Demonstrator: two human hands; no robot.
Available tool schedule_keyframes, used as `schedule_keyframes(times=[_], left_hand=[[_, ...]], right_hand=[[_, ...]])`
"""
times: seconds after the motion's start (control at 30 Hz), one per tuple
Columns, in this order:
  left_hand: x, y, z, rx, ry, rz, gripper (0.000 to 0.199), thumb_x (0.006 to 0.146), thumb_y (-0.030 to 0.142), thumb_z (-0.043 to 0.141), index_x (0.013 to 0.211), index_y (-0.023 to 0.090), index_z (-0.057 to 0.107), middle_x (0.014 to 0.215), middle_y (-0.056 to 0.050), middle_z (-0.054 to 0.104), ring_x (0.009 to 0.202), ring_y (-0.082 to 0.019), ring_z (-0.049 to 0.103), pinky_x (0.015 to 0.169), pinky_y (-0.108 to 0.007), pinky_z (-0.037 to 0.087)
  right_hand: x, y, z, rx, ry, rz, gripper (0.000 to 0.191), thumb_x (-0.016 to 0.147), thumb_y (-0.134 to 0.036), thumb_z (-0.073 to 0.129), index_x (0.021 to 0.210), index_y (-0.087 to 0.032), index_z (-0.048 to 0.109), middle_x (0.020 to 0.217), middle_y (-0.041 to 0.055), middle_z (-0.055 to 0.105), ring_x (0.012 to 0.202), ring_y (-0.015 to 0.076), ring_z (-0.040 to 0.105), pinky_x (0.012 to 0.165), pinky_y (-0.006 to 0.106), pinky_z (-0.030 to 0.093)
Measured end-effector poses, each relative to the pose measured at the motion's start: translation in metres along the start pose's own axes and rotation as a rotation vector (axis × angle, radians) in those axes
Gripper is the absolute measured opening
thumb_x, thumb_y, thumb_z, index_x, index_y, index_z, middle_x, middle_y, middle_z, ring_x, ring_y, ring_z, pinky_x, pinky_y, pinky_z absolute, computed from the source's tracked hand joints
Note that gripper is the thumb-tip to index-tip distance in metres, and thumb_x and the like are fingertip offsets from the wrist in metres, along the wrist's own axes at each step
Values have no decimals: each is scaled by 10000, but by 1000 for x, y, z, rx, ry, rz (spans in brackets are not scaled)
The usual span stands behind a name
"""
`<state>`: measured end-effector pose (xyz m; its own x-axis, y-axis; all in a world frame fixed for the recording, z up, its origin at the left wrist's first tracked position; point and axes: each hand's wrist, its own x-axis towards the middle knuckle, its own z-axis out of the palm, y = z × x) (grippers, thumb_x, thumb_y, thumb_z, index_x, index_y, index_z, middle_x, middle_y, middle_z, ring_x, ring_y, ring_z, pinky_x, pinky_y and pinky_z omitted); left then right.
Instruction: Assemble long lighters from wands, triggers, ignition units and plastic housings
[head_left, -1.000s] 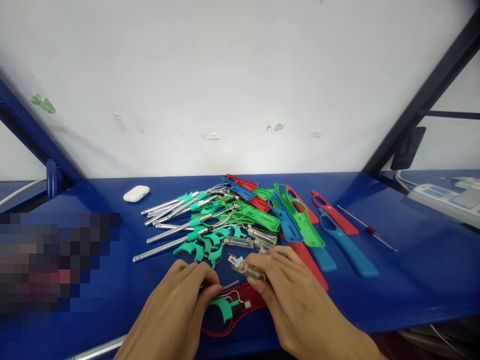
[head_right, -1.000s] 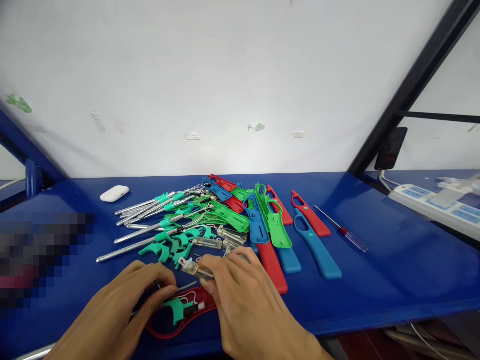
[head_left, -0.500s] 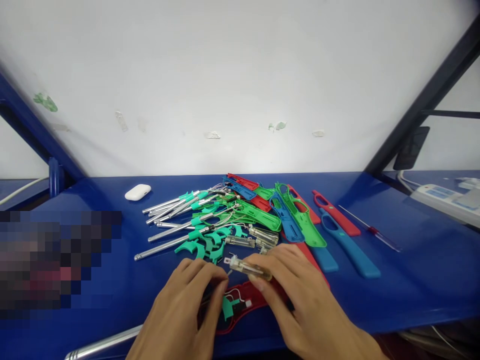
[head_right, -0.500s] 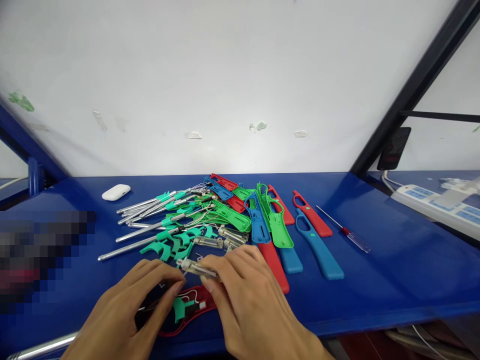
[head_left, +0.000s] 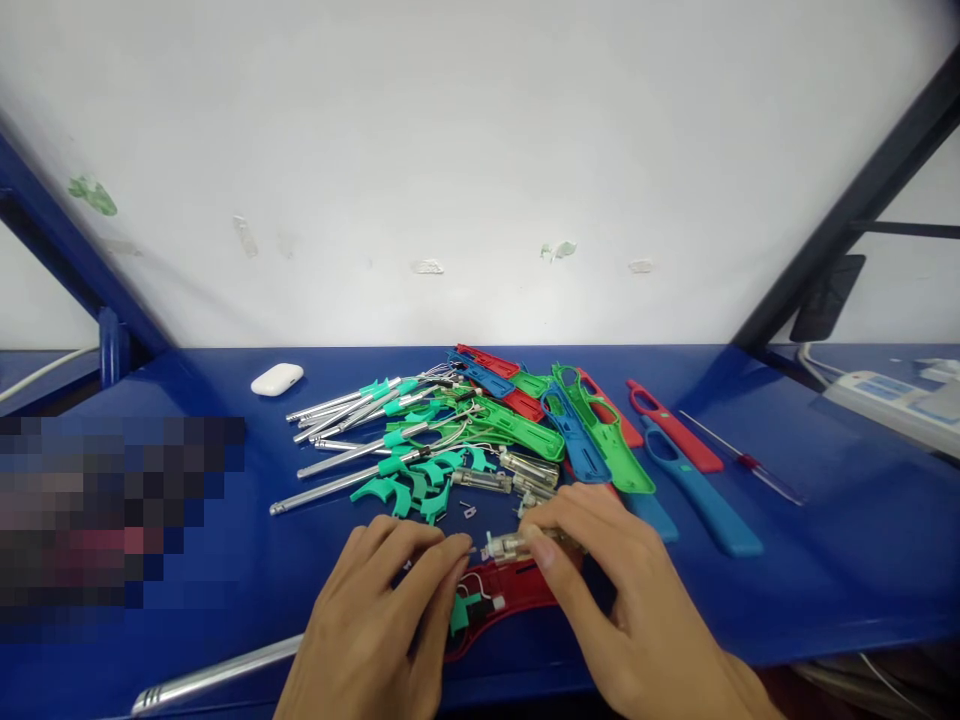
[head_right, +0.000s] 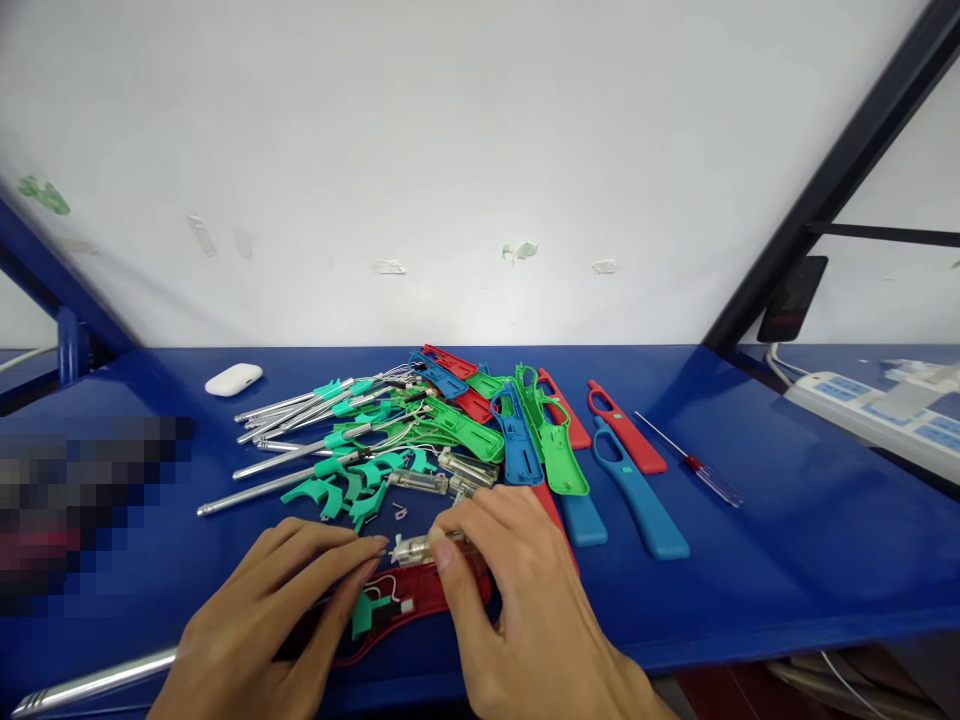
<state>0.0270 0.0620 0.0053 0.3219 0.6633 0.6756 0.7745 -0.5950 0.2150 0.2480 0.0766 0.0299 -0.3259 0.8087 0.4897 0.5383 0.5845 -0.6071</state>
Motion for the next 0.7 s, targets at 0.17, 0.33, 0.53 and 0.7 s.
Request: schedule_keyframes(times=[0.17,0.33,0.53,0.7], left_hand=[[2,0,-1,-2,-67,36,295,982,50,523,1169,237,653,959,5,709,837,-169,595,735,-307,535],[4,2,-2,-48,-63,37,271,985,62,542,1160,238,651,956,7,705,848,-165,591,730,-293,540],[3,2,-4,-73,-52,-13,245,1005,98,568,1173,255,653,986,12,706,890,-151,607,803,-281,553],[0,3,-5,-71,-41,-26,244,1008,108,574,1183,259,655,1008,7,702,910,-146,612,836,-276,552]], right_hand=[[-2,0,0,8,-23,-9,152,1068,-220,515,992,-248,644,928,-2,685,901,178,613,821,346,498],[-2,1,0,-4,-17,-10,151,1068,-212,514,1010,-250,648,949,4,702,914,186,628,831,355,506],[0,-1,-1,4,4,-22,162,1065,-207,504,996,-252,644,931,2,694,888,183,625,804,344,510],[0,-1,-1,-2,8,-29,157,1064,-210,508,973,-253,628,918,-2,682,884,181,613,793,336,505]])
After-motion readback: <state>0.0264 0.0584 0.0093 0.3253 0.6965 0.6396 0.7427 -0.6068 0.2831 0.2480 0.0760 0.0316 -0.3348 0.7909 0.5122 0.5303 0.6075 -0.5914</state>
